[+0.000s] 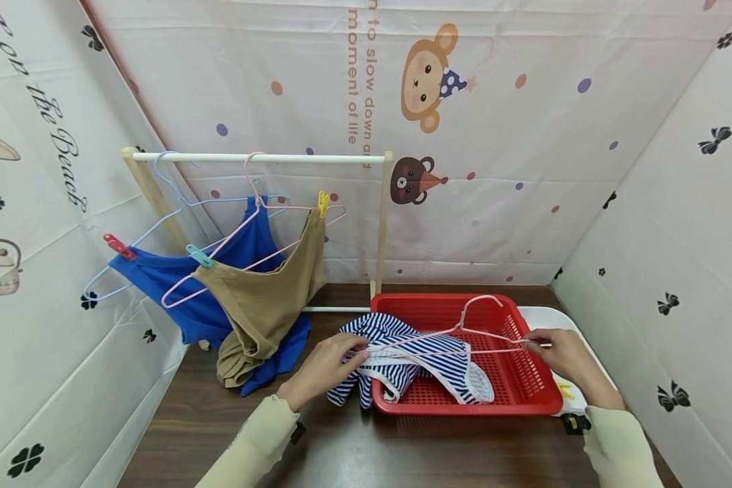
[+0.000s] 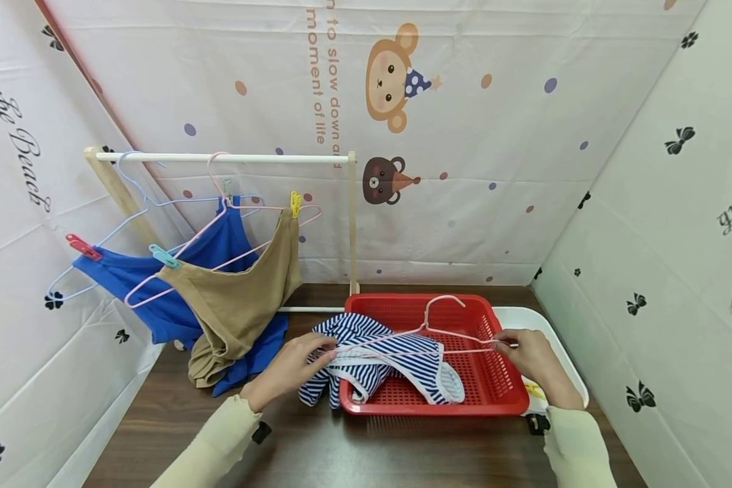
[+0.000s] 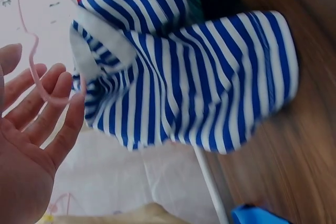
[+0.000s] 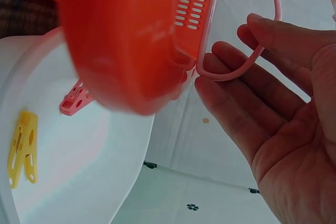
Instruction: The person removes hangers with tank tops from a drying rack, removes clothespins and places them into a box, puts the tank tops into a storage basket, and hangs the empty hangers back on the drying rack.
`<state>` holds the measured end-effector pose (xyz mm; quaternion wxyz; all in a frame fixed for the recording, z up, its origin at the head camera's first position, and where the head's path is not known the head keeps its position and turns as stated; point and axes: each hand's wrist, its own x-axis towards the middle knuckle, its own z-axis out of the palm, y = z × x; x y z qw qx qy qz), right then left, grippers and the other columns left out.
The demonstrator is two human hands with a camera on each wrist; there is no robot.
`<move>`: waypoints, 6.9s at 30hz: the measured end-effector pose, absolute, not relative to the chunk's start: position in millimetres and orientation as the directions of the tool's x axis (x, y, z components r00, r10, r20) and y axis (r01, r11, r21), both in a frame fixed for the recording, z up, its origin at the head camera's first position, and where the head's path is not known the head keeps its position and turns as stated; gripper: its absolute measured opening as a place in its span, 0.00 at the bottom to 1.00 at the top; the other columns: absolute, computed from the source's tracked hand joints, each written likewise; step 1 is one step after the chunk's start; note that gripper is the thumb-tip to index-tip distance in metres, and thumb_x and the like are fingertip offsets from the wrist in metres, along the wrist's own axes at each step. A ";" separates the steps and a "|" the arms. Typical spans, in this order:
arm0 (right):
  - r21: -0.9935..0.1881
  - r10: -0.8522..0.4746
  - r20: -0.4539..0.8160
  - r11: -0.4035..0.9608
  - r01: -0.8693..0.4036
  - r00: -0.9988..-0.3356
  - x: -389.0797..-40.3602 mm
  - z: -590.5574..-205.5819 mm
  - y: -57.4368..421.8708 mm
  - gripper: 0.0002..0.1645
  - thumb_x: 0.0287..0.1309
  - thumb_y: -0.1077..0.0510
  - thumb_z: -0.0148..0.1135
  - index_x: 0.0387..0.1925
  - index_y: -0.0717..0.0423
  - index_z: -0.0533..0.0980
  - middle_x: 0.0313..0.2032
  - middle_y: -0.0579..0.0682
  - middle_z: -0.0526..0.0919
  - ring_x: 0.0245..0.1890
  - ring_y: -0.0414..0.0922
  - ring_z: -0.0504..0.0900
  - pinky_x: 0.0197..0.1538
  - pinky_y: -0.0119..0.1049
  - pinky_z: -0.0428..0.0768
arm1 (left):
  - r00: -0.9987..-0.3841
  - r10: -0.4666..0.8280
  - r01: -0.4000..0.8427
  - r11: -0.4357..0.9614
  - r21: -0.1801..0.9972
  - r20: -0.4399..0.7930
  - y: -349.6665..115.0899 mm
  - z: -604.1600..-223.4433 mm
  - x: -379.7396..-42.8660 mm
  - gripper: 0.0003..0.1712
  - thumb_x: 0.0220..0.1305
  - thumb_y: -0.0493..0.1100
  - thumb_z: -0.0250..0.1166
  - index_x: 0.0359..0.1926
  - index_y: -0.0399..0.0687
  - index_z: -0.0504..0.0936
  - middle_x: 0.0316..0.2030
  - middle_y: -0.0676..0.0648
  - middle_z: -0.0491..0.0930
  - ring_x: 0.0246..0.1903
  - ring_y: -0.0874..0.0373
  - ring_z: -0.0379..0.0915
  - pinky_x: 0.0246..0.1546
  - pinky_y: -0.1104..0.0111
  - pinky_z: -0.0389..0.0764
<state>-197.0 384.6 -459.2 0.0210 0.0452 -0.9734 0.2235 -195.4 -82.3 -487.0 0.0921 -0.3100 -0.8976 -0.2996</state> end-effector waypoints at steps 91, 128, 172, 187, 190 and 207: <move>-0.354 -0.009 0.010 0.935 -0.012 -1.000 -199.8 -471.6 386.5 0.26 0.48 0.63 0.73 0.50 0.68 0.78 0.47 0.70 0.78 0.38 0.57 0.81 0.35 0.48 0.85 | -0.574 -0.015 0.606 0.665 0.437 0.819 -208.1 -449.4 -184.3 0.03 0.64 0.28 0.61 0.37 0.34 0.82 0.28 0.42 0.81 0.28 0.62 0.71 0.33 0.80 0.70; -0.370 0.002 -0.008 0.929 0.005 -1.000 -199.8 -473.5 386.9 0.27 0.49 0.63 0.73 0.51 0.69 0.77 0.48 0.70 0.77 0.39 0.59 0.81 0.35 0.48 0.85 | -0.461 -0.240 0.523 0.705 0.480 0.854 -229.1 -422.0 -187.1 0.05 0.66 0.29 0.60 0.37 0.28 0.82 0.28 0.34 0.80 0.34 0.83 0.64 0.35 0.83 0.66; -0.352 -0.009 0.011 0.936 -0.012 -1.000 -200.5 -473.7 387.0 0.26 0.49 0.63 0.72 0.51 0.70 0.77 0.47 0.70 0.77 0.38 0.58 0.81 0.34 0.47 0.85 | -0.596 -0.149 0.442 0.760 0.477 0.789 -155.5 -403.1 -254.2 0.10 0.70 0.39 0.60 0.36 0.36 0.82 0.31 0.38 0.83 0.31 0.44 0.78 0.33 0.53 0.75; -0.341 -0.023 0.036 0.939 -0.034 -0.999 -199.4 -472.9 386.3 0.25 0.49 0.64 0.72 0.49 0.70 0.78 0.46 0.69 0.78 0.36 0.56 0.81 0.33 0.46 0.84 | -0.597 -0.093 0.481 0.753 0.449 0.797 -154.9 -403.6 -252.4 0.12 0.69 0.40 0.61 0.47 0.39 0.85 0.37 0.40 0.86 0.36 0.45 0.80 0.37 0.54 0.77; -0.339 -0.027 0.042 0.940 -0.040 -0.999 -199.3 -472.4 386.2 0.25 0.49 0.64 0.72 0.49 0.70 0.78 0.46 0.70 0.78 0.36 0.56 0.81 0.33 0.47 0.84 | -0.583 -0.085 0.501 0.745 0.440 0.808 -155.2 -400.6 -249.8 0.14 0.68 0.38 0.61 0.50 0.39 0.84 0.45 0.38 0.85 0.46 0.43 0.80 0.47 0.53 0.78; -0.351 -0.014 0.023 0.936 -0.022 -1.000 -199.8 -471.5 386.6 0.26 0.49 0.63 0.73 0.50 0.70 0.77 0.47 0.71 0.77 0.37 0.57 0.81 0.34 0.48 0.85 | -0.550 0.122 0.655 0.676 0.337 0.826 -131.8 -405.1 -220.2 0.15 0.62 0.36 0.65 0.50 0.40 0.82 0.47 0.41 0.83 0.50 0.46 0.79 0.51 0.55 0.77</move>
